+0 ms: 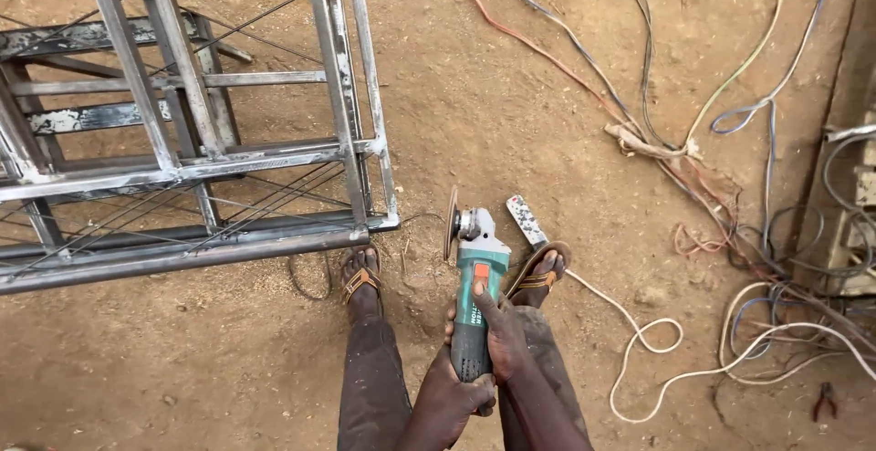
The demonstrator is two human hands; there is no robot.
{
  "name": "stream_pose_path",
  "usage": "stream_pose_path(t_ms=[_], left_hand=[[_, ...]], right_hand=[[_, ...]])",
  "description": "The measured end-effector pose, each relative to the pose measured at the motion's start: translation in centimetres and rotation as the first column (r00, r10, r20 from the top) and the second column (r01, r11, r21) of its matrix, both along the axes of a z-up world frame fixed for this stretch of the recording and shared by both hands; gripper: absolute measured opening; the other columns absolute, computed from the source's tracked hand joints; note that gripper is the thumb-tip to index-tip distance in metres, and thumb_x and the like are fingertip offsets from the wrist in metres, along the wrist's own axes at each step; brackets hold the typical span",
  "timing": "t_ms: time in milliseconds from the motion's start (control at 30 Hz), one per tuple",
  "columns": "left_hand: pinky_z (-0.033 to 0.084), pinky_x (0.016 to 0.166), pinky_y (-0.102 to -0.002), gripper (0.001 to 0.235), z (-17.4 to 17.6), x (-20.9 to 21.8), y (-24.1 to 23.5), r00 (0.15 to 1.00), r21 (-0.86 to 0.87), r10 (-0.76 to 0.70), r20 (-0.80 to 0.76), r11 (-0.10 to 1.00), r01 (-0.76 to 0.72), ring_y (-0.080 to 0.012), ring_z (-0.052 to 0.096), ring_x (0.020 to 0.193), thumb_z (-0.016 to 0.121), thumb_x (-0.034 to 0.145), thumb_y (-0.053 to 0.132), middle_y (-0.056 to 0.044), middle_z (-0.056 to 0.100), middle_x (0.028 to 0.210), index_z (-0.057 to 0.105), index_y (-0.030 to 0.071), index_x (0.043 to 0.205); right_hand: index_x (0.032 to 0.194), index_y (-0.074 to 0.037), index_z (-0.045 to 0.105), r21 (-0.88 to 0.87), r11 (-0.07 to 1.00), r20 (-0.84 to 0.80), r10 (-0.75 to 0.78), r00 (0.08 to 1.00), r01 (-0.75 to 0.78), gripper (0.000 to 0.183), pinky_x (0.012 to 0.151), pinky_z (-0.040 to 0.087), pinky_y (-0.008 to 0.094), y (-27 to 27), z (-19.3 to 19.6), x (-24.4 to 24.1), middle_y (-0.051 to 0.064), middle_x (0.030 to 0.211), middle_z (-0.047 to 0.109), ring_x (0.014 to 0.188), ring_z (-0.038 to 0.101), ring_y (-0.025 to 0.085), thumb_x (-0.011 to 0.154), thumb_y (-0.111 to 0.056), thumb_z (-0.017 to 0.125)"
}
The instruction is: Grinding down weld joints on a metal frame using an angle grinder.
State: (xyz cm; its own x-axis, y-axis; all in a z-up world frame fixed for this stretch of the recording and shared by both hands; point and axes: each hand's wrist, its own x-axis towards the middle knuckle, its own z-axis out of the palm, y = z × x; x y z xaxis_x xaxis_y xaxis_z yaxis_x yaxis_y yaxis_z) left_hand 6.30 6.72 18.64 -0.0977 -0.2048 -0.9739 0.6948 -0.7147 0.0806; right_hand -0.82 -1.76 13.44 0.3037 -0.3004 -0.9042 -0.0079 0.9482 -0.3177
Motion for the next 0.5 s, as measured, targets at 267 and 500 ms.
stream_pose_path(t_ms=[267, 500], left_hand=[[0.055, 0.056, -0.036, 0.048, -2.8, -1.7, 1.6, 0.989, -0.101, 0.142, -0.034, 0.984, -0.145, -0.0220, 0.063, 0.065, 0.075, 0.079, 0.004, -0.014, 0.065, 0.089, 0.059, 0.006, 0.124], [0.052, 0.085, -0.034, 0.071, -2.3, 3.5, 3.4, 0.962, -0.089, -0.251, 0.104, 0.961, 0.260, -0.0190, 0.070, 0.105, 0.068, 0.071, 0.036, -0.001, 0.075, 0.119, 0.057, 0.026, 0.140]], right_hand=[[0.111, -0.002, 0.054, -0.083, 0.981, -0.156, 0.161, 0.974, -0.176, 0.040, 0.059, 0.061, 0.042, -1.9, 2.3, 1.8, 0.017, 0.082, 0.066, 0.064, 0.067, 0.028, 0.082, -0.019, 0.076], [0.114, -0.002, 0.057, -0.205, 0.906, -0.275, 0.309, 0.911, -0.369, 0.042, 0.058, 0.060, 0.037, 1.0, 0.5, 5.3, 0.017, 0.077, 0.069, 0.062, 0.068, 0.026, 0.080, -0.011, 0.080]])
